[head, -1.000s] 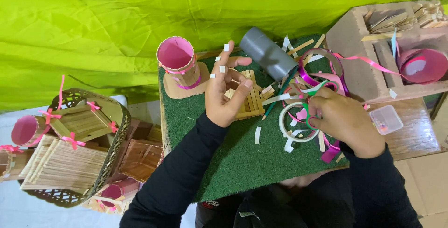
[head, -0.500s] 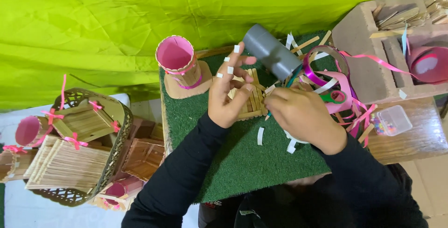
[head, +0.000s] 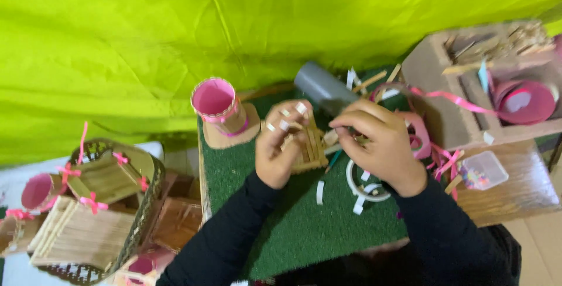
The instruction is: The person is assembling and decorating a small wooden structure made of popsicle sticks, specifically cutting and applying small white adhesive strips to the frame.
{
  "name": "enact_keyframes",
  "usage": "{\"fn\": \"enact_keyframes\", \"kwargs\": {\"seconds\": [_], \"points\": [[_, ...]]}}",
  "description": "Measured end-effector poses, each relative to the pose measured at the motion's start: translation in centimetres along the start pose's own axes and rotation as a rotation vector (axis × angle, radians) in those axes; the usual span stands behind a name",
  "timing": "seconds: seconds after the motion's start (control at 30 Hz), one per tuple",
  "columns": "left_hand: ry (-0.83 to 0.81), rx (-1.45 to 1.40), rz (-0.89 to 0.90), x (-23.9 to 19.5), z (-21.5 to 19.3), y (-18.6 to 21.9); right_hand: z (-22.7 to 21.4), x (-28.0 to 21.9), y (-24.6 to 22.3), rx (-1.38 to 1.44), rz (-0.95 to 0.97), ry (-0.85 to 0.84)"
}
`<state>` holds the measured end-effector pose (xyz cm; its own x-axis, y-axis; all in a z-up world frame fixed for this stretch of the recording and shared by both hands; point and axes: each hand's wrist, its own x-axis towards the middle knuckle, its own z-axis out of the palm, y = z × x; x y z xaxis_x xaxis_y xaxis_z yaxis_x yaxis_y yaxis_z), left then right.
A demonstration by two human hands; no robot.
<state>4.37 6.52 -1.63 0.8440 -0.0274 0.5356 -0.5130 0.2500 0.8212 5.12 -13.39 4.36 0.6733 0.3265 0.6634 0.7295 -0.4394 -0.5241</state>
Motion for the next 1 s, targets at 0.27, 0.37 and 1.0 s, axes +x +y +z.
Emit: {"fn": "enact_keyframes", "kwargs": {"seconds": [0.27,0.37,1.0], "points": [[0.194,0.071,-0.032,-0.1,-0.1,-0.1,2.3,-3.5,1.5,-0.341,-0.082,-0.654],[0.184,0.063,-0.031,0.0,0.4,0.3,2.8,-4.4,2.5,-0.503,-0.136,-0.625],[0.196,0.03,-0.043,-0.2,0.2,-0.8,3.5,-3.6,2.3,-0.511,0.066,-0.72]]}}
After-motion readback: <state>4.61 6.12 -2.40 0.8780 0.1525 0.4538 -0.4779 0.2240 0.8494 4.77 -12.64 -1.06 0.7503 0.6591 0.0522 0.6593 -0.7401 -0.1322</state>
